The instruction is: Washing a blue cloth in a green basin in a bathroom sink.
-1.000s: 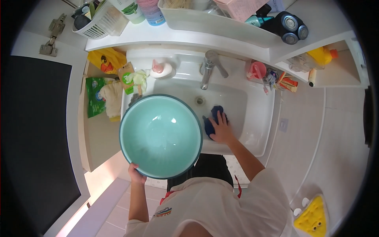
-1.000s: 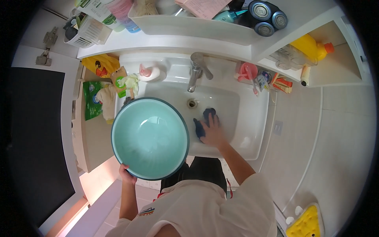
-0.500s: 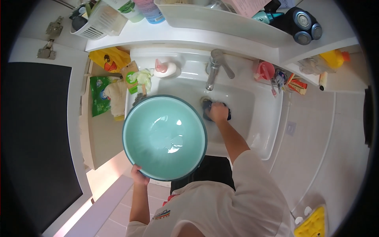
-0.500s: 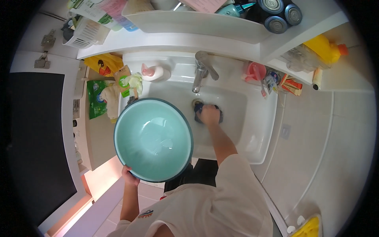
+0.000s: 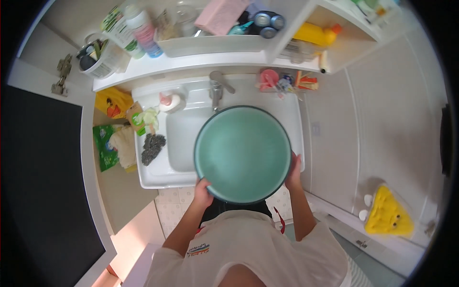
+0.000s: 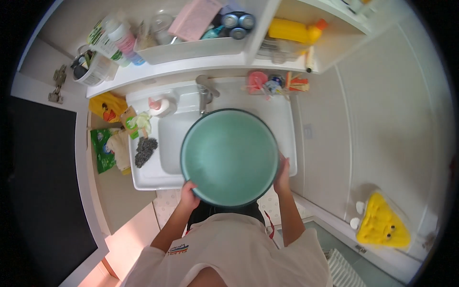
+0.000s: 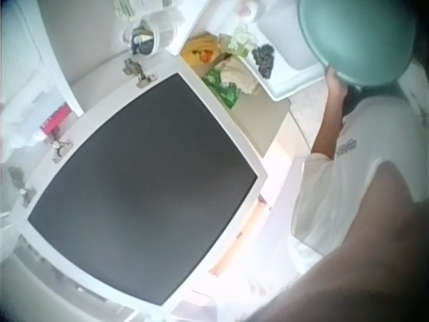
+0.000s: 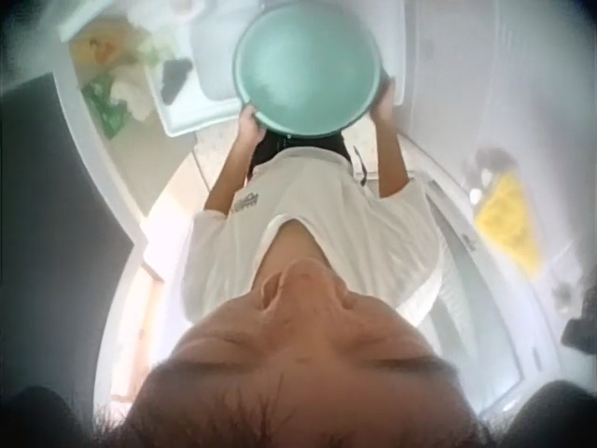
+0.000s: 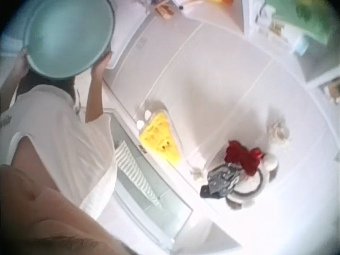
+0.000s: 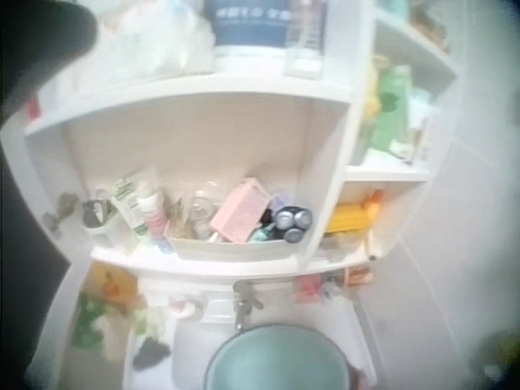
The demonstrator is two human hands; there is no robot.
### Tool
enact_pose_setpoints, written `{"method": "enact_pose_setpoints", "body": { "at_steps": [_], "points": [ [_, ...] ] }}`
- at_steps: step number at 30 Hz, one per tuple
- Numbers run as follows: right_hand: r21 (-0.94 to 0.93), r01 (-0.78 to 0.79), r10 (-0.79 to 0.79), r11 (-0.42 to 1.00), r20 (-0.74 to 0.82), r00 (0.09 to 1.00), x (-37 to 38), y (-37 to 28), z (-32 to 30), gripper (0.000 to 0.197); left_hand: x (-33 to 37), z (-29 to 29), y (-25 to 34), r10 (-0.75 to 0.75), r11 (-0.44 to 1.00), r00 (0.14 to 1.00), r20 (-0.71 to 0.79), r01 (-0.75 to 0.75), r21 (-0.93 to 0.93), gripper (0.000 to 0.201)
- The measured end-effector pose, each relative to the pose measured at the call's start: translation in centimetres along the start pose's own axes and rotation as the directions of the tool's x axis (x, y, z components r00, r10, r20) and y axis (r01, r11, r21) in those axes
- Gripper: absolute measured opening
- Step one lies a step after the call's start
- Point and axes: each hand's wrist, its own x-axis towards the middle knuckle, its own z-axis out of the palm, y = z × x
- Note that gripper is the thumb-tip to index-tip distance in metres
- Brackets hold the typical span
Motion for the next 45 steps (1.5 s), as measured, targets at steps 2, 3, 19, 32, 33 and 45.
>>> {"method": "enact_pose_setpoints", "body": {
  "at_steps": [2,3,19,32,33,45],
  "points": [
    [0.203,0.04,-0.039,0.978,-0.007,0.999,-3.2,-0.4,-1.7,0.063,2.6,4.3,-1.3,-0.052,0.998,0.997,0.048,0.051,0.031,0.054],
    [0.26,0.057,-0.02,0.964,-0.145,0.989,-4.3,-0.2,-1.9,0.059,3.6,6.1,-1.9,-0.07,0.997,0.996,0.058,0.069,0.034,0.053],
    [-0.061,0.249,-0.248,0.967,-0.465,0.85,-5.1,1.0,-7.2,0.051,10.1,14.2,-9.1,-0.189,0.956,0.979,0.074,0.167,0.241,0.051],
    [0.002,0.286,-0.255,0.958,-0.445,0.858,-4.2,0.4,-7.7,0.057,9.8,12.5,-9.7,-0.127,0.973,0.98,0.153,0.094,0.209,0.049],
    [0.012,0.27,-0.234,0.963,-0.47,0.851,-4.2,0.5,-7.7,0.056,9.7,12.1,-9.6,-0.165,0.968,0.973,0.161,0.128,0.214,0.048],
    [0.067,0.119,-0.109,0.991,-0.135,0.985,-5.8,2.5,-3.5,0.058,0.7,5.0,-2.7,-0.051,0.913,0.994,0.099,0.007,0.408,0.057]
  ]
}}
